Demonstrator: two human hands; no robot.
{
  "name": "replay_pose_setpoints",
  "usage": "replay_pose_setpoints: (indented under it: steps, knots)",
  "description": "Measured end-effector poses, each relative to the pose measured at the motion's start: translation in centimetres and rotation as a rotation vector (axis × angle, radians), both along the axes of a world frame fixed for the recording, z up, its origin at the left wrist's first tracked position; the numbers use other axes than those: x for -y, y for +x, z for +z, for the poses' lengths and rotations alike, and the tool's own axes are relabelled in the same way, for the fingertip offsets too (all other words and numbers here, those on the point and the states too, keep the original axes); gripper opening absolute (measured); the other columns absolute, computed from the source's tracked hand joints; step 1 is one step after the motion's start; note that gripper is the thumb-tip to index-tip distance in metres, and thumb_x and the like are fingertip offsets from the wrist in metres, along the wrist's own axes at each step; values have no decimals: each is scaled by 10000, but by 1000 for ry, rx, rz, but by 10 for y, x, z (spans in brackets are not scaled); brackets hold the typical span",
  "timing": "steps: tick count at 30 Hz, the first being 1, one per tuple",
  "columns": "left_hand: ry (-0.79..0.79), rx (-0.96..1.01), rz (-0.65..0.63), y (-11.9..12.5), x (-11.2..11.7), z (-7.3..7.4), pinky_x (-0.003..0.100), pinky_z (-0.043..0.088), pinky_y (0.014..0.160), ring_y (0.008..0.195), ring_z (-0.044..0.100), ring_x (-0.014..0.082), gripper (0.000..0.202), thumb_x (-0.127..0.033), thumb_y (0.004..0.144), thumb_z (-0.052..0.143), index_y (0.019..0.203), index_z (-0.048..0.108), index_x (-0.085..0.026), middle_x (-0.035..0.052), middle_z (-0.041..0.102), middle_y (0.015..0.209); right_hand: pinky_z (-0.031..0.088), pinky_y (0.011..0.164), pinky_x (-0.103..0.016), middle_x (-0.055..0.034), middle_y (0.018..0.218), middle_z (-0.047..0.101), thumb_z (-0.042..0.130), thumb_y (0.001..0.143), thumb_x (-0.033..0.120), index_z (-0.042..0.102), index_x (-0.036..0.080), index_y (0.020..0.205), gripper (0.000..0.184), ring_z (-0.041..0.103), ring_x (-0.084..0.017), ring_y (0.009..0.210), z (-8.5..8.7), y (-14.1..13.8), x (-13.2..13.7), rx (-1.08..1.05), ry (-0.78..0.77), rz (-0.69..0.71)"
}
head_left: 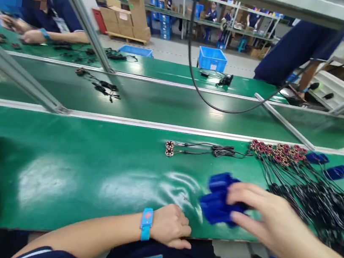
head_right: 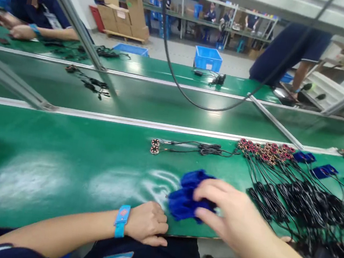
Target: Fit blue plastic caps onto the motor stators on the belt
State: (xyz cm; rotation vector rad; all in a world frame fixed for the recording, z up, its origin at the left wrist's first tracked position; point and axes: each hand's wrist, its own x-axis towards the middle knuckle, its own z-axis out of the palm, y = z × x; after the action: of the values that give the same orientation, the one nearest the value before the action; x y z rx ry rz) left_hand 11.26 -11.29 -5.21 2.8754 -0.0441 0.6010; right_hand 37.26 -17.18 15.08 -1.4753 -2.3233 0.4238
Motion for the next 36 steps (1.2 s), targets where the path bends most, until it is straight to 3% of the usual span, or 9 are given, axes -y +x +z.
replay_pose_setpoints:
  steps: [3,7,13,17,20,24,27,31,36]
  knots:
    - [34,54,44,-2,-9,0,314,355,465,476,496,136,419,-489,981,497,687,565,-198,-18,552,560,511,997,-302,-38,1158,669,646,939,254,681,234,1068,135,615,-174,1080,-43,-91,-84,21,-41,301]
    - [28,33,162,-6,-22,2,289,369,460,463,515,142,394,-474,952,541,678,593,-195,-15,551,526,551,872,-332,-61,1255,615,579,974,277,676,253,1133,188,567,-229,1066,-99,-185,-150,241,-6,490]
    - [-33,-4,152,-2,-26,-5,292,338,413,460,525,126,384,-515,896,618,669,596,-206,-39,569,548,584,685,-304,-83,1224,607,462,988,151,625,260,1193,284,541,-266,1102,-125,-235,-189,343,50,566]
    - [-33,112,209,-5,-31,4,292,307,408,450,486,110,412,-498,936,565,643,586,-208,-42,567,549,591,891,-386,-99,1454,494,634,931,242,601,200,1181,256,393,-311,1371,-125,-213,-187,141,169,576]
    - [30,312,331,-26,-48,31,295,359,487,492,492,113,433,-412,984,510,610,569,-203,-37,549,539,519,1029,-400,-86,1335,596,666,926,305,606,201,1122,230,514,-240,1267,-127,-168,-171,-117,214,436]
    - [-29,259,826,-84,-81,79,309,416,664,690,581,149,244,-422,946,623,865,676,-198,-13,656,729,528,910,-342,-54,1071,688,660,927,232,629,215,986,69,639,-178,1015,-137,-94,-141,-243,291,183]
    - [-67,-6,1074,-123,-96,99,369,424,794,951,603,246,426,-481,823,753,1148,664,-221,53,693,1039,521,837,-322,-30,942,699,685,900,204,644,222,942,62,663,-167,893,-145,-53,-127,-281,393,-58]
    - [-23,-283,1094,-139,-93,94,396,415,787,1020,584,301,463,-357,838,758,1272,629,-257,75,669,1148,519,736,-293,-12,844,701,688,895,248,657,220,893,42,652,-150,749,-146,-28,-123,-300,492,-356]
    - [71,-301,953,-136,-91,72,436,422,745,914,619,336,391,-307,990,397,1249,658,-176,135,702,1041,531,721,-294,-20,810,715,617,940,322,672,214,873,138,649,-151,722,-152,-23,-130,-298,463,-363]
